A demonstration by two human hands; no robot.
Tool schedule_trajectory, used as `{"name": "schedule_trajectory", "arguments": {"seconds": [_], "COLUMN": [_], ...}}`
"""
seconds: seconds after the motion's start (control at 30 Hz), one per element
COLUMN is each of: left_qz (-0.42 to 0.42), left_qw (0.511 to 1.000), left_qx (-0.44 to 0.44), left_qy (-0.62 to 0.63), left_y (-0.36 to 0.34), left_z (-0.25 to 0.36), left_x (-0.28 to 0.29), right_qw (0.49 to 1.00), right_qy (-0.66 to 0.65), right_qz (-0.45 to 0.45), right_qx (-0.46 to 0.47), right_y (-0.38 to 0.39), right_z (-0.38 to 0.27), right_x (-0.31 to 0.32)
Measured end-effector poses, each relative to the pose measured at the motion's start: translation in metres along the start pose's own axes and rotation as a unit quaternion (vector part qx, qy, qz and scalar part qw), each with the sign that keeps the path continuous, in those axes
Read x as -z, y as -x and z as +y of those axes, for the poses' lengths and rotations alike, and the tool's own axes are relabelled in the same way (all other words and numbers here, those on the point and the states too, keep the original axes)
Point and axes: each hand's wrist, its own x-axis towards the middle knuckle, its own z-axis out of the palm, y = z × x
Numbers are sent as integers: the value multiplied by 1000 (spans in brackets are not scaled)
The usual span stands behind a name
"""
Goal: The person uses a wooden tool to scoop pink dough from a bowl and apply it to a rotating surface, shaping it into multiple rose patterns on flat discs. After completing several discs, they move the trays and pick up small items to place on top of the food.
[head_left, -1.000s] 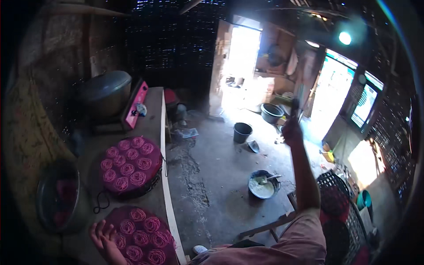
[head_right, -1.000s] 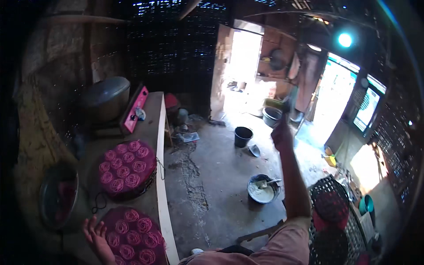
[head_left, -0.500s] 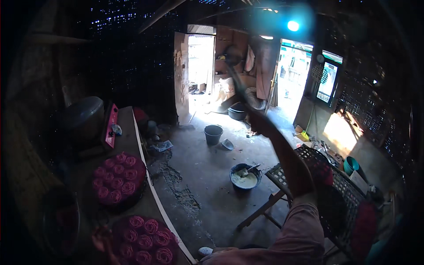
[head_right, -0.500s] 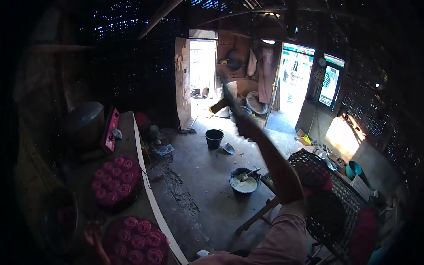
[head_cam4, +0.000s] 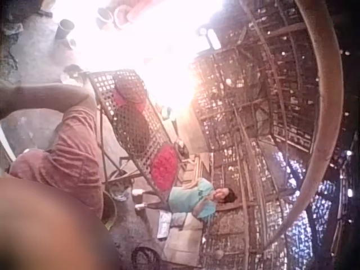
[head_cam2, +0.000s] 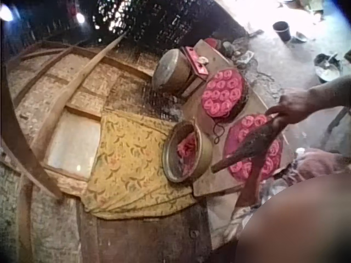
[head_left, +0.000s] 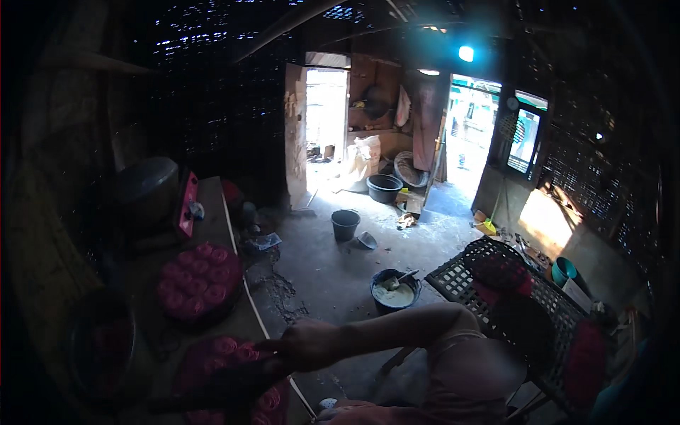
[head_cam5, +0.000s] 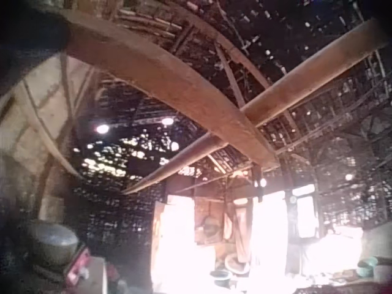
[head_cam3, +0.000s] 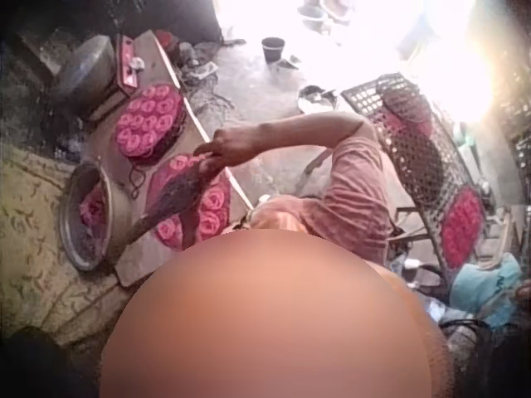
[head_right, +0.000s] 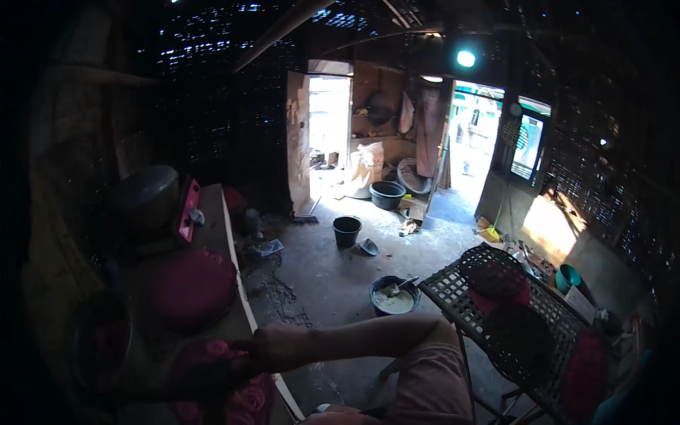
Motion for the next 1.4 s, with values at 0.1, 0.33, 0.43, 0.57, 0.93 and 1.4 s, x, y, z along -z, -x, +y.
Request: {"name": "schedule_trajectory", "arguments": {"seconds": [0.1, 0.33, 0.43, 0.57, 0.93, 1.4], "left_qz": [-12, -13, -10, -19, 304, 610], "left_qw": [1000, 996, 990, 973, 917, 736], "left_qx": [-10, -3, 23, 73, 226, -290], "left_qy": [-12, -92, -141, -220, -124, -44], "left_y": [7, 34, 52, 70, 205, 268], "left_z": [4, 5, 1, 6, -79, 28], "left_x": [1, 30, 56, 94, 160, 235], "right_qw": [991, 923, 797, 838, 856, 955], "right_qy": [-57, -155, -108, -36, -231, -12], "right_qz": [-43, 107, 154, -14, 383, 7], "right_qx": [115, 334, 574, 544, 257, 295], "right_y": [-32, -132, -132, -137, -252, -475], "right_z": [21, -2, -96, -139, -86, -119], "right_x": [4, -32, -7, -5, 53, -125]}}
